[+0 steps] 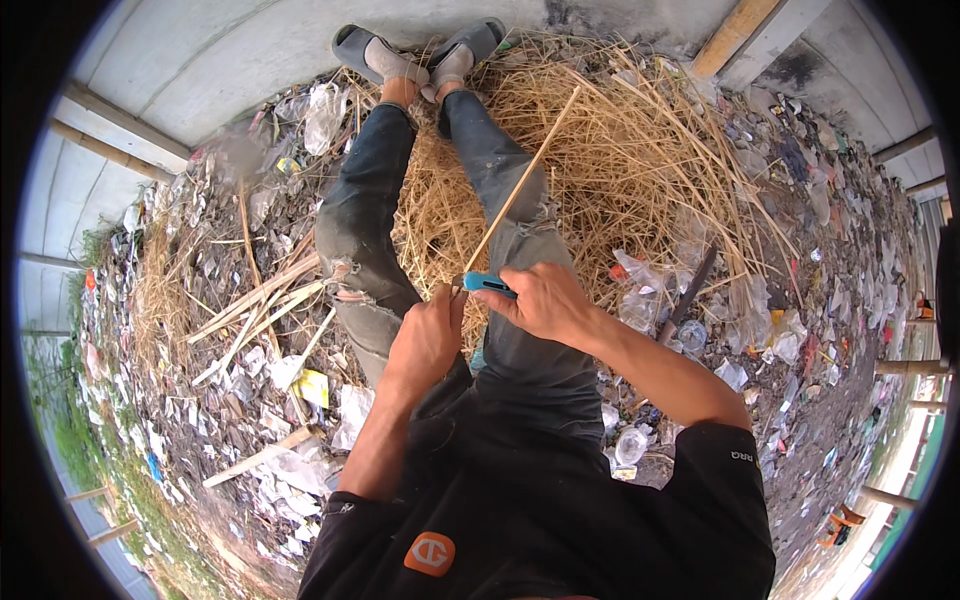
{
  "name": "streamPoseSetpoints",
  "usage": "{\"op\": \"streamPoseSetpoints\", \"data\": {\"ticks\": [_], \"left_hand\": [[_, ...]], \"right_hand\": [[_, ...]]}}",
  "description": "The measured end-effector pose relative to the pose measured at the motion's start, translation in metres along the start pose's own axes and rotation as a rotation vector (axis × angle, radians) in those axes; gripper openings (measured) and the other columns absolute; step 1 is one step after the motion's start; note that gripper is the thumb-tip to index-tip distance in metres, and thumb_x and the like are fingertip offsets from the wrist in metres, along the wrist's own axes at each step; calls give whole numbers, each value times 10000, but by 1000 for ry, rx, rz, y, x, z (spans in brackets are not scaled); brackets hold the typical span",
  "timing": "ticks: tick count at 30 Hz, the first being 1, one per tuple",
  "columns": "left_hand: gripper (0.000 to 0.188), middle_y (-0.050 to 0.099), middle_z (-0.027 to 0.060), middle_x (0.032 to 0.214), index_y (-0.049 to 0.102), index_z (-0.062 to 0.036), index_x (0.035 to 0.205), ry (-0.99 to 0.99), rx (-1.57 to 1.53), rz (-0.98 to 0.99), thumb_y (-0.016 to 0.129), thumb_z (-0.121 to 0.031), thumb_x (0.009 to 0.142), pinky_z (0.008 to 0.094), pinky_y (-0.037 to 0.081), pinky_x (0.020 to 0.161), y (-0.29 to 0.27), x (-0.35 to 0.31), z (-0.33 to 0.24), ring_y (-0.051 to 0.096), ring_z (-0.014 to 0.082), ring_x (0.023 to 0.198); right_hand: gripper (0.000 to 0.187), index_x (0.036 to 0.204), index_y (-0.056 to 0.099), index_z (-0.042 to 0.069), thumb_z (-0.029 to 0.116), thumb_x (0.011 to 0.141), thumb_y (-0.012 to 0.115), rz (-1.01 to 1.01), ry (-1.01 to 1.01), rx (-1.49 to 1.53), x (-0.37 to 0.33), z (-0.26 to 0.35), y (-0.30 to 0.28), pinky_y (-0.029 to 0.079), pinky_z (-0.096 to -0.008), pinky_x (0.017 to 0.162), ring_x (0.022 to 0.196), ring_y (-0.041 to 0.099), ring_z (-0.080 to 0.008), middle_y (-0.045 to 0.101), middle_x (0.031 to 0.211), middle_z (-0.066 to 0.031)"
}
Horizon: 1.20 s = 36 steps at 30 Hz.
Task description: The person sits on a pile of straw and uses a utility knife to strip bark and sharpen a thin wooden stick. They then switch to a machete to split the stick lengthwise and continue refining the shape. The person handles multiple sticks, peeling and sharpening them one by one.
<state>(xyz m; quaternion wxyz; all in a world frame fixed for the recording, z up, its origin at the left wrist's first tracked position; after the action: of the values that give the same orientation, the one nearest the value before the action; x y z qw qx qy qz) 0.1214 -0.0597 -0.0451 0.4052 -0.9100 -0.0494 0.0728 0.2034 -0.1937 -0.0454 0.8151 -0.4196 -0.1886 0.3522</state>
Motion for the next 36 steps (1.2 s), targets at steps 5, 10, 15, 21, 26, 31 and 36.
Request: {"op": "streamPoseSetpoints", "data": {"ticks": [5,10,15,21,26,31,36], "left_hand": [[235,630,317,726,582,58,1047,-74,55,202,559,-176,1040,576,469,641,-6,-56,10,632,521,754],[232,596,282,679,551,28,957,-107,-102,125,549,-185,1049,545,438,607,-13,-64,24,611,513,722],[237,586,286,689,559,35,965,-29,-157,75,534,-183,1054,526,419,611,-21,-34,4,590,517,730],[244,606,319,713,573,54,972,31,-159,101,535,-176,1046,593,440,679,-19,-12,-18,601,532,776],[253,612,319,720,582,60,962,9,-141,72,543,-177,1041,597,449,686,-14,-14,-9,602,535,776],[230,630,317,760,588,57,965,-32,-137,52,547,-159,1031,593,455,682,-13,-27,6,608,530,776],[191,652,307,807,599,52,981,142,-151,72,551,-130,1017,579,463,675,-4,-25,-3,616,520,784]], "right_hand": [[719,597,579,23,560,1062,465,-511,596,57,-7,-205,-123,272,-387,399,375,410,-188,458,460,-51],[688,627,575,12,546,1053,498,-478,567,60,-22,-186,-143,310,-390,468,445,407,-165,429,480,-49],[632,721,617,-12,523,1046,527,-321,294,207,-15,-80,-98,352,-406,489,460,459,-229,467,510,-108],[666,727,640,-4,569,1032,491,33,88,182,-23,7,-29,480,-529,575,609,631,-459,601,589,-236],[669,730,649,-1,577,1026,486,76,77,157,-22,6,-12,498,-547,595,634,648,-465,621,616,-254],[642,741,651,8,564,1023,499,-5,51,146,-24,5,-18,503,-550,587,607,647,-463,621,598,-246],[656,758,650,8,589,1018,492,122,2,142,-31,25,1,507,-548,577,606,649,-467,620,597,-254]]}}
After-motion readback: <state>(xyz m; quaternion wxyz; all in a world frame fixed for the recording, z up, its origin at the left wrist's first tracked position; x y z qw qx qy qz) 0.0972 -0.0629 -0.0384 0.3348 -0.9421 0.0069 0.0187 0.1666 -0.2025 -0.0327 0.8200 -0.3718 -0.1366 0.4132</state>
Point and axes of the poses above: each hand's wrist, its own x-axis towards the middle knuckle, its own y-axis out of the palm, z = x × y, the point moved 9 cm from there along x, towards the middle knuckle
